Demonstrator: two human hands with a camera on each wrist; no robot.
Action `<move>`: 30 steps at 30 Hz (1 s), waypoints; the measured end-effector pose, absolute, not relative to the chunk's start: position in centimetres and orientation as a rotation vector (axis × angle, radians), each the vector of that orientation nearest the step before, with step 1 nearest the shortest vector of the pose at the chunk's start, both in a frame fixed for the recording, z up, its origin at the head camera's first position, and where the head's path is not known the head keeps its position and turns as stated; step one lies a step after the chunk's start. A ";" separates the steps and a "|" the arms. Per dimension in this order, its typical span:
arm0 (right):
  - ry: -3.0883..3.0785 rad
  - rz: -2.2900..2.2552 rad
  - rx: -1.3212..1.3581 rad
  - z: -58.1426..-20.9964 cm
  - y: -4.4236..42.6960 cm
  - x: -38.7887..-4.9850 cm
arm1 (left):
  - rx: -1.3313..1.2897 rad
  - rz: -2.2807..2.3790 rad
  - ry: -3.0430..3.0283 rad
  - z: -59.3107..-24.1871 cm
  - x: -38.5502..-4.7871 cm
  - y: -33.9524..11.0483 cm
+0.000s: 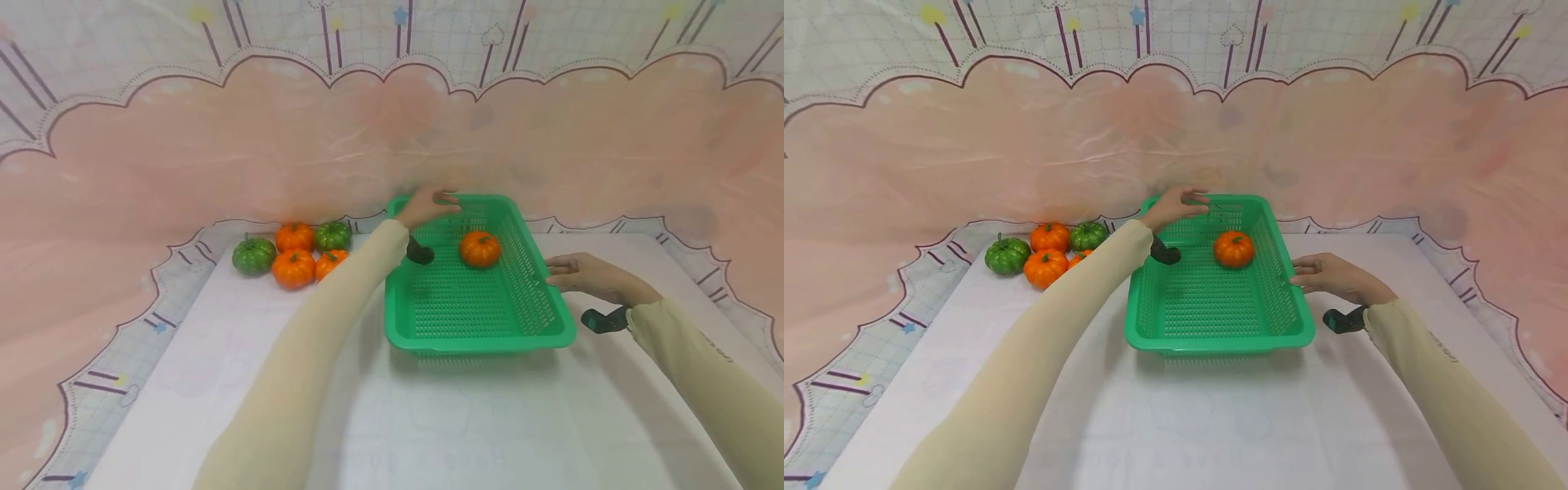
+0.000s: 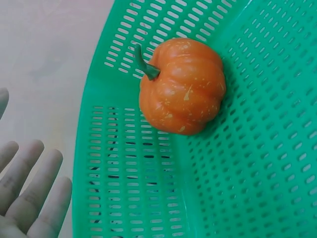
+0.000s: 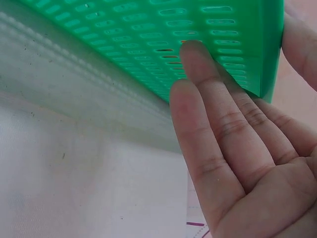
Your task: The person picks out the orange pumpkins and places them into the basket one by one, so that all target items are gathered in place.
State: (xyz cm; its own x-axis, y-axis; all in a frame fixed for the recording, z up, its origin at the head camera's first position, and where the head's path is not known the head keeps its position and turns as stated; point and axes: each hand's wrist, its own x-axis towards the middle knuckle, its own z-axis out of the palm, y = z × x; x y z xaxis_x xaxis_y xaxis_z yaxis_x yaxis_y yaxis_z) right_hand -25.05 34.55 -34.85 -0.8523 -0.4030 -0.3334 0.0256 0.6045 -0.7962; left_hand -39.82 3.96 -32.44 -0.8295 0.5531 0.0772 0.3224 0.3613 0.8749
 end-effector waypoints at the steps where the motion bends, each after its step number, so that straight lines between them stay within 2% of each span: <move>1: 2.347 -1.172 -0.298 -34.8 34.5 -25.0 | 0.794 1.464 2.383 -32.4 -39.7 3.8; 30: 2.343 -1.138 -0.292 -34.2 34.4 -24.5 | 0.927 1.437 2.224 -29.8 -34.8 -2.9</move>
State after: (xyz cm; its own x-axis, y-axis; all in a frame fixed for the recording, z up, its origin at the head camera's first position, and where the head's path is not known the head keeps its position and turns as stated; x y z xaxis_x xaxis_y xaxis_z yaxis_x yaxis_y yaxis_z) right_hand -24.46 34.43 -34.24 -0.8443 -0.4020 -0.3544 0.0303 0.6245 -0.7805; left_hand -34.83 -2.90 -29.85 -0.7318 0.6782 0.0673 0.3400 0.2777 0.8985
